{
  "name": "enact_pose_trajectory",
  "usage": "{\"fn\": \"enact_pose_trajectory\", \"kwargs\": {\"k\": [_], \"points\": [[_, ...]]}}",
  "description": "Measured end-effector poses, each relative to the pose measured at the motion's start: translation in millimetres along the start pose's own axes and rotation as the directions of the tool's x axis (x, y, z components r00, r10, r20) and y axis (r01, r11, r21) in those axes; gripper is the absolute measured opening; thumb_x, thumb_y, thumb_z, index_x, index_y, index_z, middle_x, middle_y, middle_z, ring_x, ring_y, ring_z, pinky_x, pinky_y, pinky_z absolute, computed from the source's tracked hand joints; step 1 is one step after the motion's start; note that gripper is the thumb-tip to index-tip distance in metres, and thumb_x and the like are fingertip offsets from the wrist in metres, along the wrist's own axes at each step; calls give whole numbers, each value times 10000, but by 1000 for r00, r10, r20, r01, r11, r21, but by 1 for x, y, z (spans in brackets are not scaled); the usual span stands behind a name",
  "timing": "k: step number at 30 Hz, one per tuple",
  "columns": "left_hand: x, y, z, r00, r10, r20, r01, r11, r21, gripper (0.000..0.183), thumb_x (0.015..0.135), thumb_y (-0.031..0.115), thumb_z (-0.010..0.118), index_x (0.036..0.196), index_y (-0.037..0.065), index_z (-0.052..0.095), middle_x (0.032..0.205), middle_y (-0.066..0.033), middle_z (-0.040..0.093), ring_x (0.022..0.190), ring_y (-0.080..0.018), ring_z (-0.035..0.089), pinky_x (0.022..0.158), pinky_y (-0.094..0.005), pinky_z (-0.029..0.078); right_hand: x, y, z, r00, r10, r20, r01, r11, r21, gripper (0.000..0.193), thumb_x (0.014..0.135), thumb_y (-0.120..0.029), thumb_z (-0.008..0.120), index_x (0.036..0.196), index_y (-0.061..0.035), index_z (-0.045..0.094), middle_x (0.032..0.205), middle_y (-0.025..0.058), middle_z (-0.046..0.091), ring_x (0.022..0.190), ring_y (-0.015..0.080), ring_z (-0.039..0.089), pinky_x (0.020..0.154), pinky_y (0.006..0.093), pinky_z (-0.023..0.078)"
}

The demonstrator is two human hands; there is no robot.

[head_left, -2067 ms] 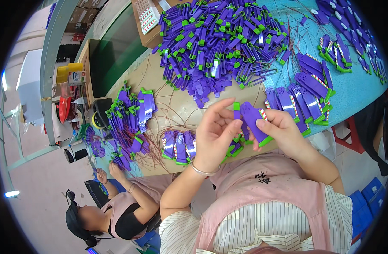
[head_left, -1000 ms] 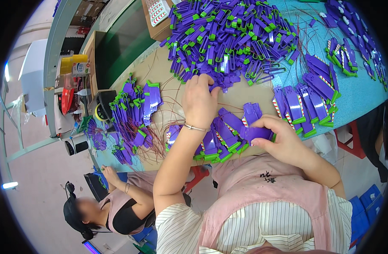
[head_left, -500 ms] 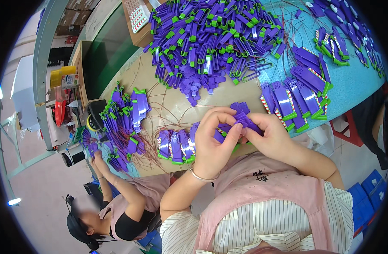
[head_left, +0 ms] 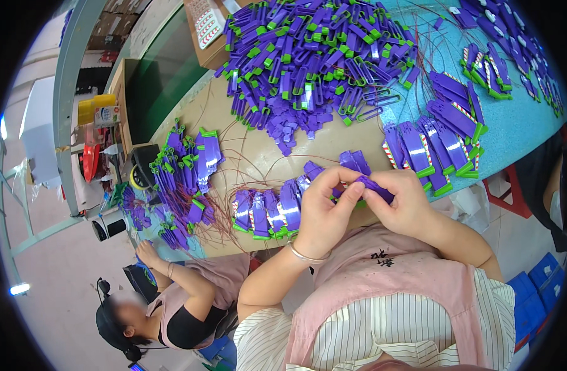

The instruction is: The person assembles plastic toy pieces by hand, snapping components together and placing the assembled parts onto the table.

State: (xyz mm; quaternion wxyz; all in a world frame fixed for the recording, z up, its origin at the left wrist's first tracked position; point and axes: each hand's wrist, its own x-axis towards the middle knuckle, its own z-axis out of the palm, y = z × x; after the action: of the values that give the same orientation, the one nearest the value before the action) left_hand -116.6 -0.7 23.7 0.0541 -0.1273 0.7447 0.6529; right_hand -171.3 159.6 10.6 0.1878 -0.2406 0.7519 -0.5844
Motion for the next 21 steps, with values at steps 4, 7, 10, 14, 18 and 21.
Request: {"fn": "enact_pose_trajectory", "kwargs": {"k": [4, 7, 10, 14, 18, 21], "points": [[5, 1, 0, 998, 9, 67, -13, 999, 48, 123, 924, 100, 598, 976, -11, 607, 861, -65, 611, 779, -121, 553, 711, -273, 460, -4, 3, -3, 993, 113, 35, -112, 993, -23, 130, 828, -136, 657, 821, -9, 635, 679, 151, 581, 624, 330, 595, 561, 398, 438], [11, 0, -13, 997, -57, -57, 64, 991, 120, 131, 950, 105, 554, 1001, -12, 585, 870, -120, 615, 788, -164, 591, 684, -278, 464, -4, -9, -18, 998, 54, 36, -47, 984, -169, 257, 838, -195, 679, 998, 1, 632, 865, 152, 545, 812, 336, 551, 736, 421, 434], [28, -13, -41, 925, 379, -35, -264, 705, 658, 85, 871, 55, 602, 940, 7, 619, 860, -163, 612, 831, -332, 581, 741, -395, 467, -7, -3, -34, 984, -41, -175, -65, 826, -560, 333, 797, -47, 659, 1122, 3, 607, 959, 174, 527, 838, 337, 538, 742, 420, 442], [67, -11, -77, 817, 550, -175, -165, 513, 843, 89, 805, 49, 648, 884, 28, 613, 870, -152, 582, 850, -347, 550, 759, -427, 444, -10, 8, -47, 987, -51, -153, -92, 603, -792, 448, 741, 13, 668, 1183, -24, 600, 1043, 174, 527, 899, 343, 545, 755, 437, 452], [94, -20, -100, 800, 573, -179, -15, 317, 948, 160, 762, 86, 699, 889, 50, 608, 874, -131, 557, 875, -329, 534, 760, -425, 440, -13, 9, -38, 989, -10, -147, -114, 582, -805, 532, 713, 8, 706, 1228, -61, 587, 1135, 188, 518, 996, 355, 560, 803, 429, 474], [97, -26, -107, 795, 581, -174, -11, 300, 954, 186, 742, 99, 721, 884, 52, 610, 874, -123, 563, 862, -320, 541, 752, -424, 443, -7, 12, -39, 969, 41, -244, -188, 759, -623, 594, 717, 34, 703, 1282, -55, 545, 1138, 194, 519, 983, 354, 561, 804, 429, 475]]}}
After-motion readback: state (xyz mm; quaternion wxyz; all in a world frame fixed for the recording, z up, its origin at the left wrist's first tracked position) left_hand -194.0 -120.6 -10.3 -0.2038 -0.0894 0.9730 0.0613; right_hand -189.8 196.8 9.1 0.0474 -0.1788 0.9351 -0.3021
